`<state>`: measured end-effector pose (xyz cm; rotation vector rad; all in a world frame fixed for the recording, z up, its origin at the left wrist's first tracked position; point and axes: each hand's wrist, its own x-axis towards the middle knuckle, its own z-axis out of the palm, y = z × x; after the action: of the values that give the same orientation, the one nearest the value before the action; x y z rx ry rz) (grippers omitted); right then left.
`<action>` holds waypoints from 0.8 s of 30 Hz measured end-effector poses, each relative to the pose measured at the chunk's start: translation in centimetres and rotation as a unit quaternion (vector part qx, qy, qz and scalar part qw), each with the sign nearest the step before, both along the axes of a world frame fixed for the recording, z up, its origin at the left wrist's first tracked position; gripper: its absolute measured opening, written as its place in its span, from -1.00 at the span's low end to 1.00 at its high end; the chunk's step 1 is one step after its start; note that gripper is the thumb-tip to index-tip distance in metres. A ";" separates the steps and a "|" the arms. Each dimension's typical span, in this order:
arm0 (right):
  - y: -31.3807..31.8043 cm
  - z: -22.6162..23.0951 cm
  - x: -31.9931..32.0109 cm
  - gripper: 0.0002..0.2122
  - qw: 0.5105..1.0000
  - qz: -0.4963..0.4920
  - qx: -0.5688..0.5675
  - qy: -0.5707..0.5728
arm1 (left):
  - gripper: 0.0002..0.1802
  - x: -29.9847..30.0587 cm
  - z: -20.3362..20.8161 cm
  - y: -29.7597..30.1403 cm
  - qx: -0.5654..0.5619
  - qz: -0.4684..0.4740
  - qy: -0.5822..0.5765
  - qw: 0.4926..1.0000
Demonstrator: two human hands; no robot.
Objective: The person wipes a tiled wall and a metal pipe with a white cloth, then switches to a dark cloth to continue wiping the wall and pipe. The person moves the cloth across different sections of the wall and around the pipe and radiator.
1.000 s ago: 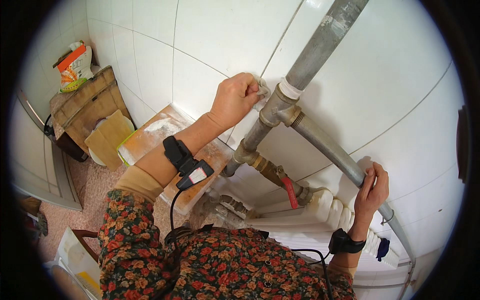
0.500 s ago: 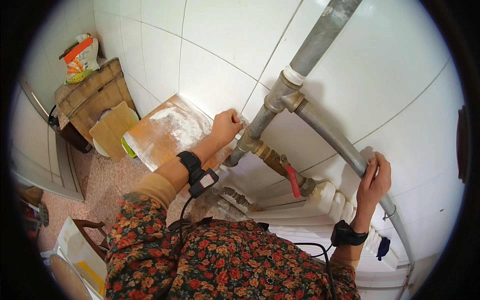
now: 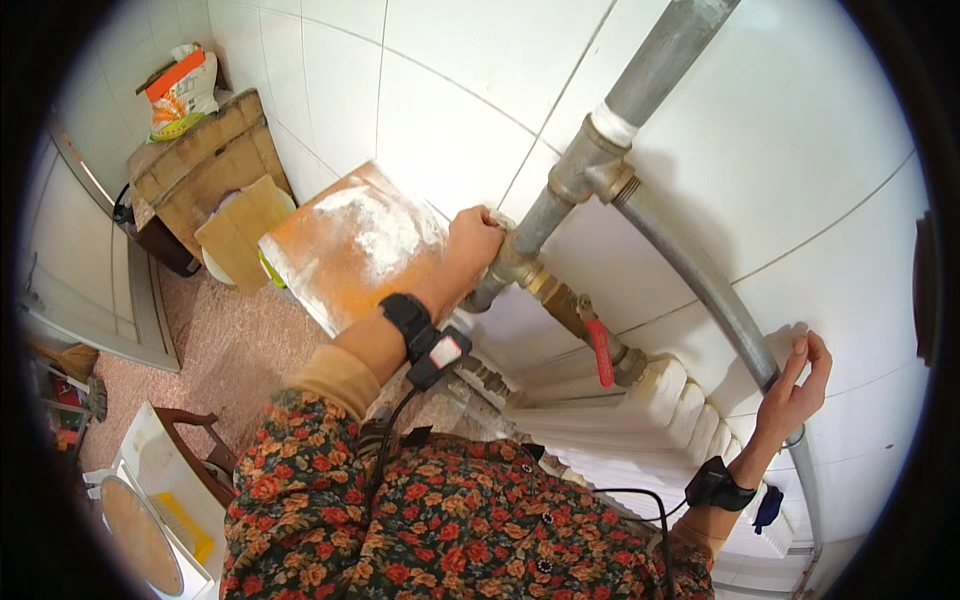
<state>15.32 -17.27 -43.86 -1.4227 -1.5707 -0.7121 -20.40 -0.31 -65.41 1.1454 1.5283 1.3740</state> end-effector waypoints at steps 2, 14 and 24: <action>0.2 -0.2 -0.1 -0.83 1.000 0.008 0.003 0.004 | -0.84 0.0 -1.4 0.5 -0.063 0.008 0.074 0.995; -0.8 -0.8 0.4 -0.87 0.998 0.018 0.034 -0.054 | -0.88 -1.6 1.4 2.4 -0.024 -0.063 -0.073 0.995; -0.6 -1.1 0.3 -0.87 0.994 0.010 0.050 -0.099 | -0.77 -0.9 -2.5 2.2 -0.141 -0.013 -0.003 0.990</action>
<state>15.58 -17.90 -44.93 -1.2935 -1.6715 -0.9305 -21.34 1.89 -67.93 0.9805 1.6356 1.1002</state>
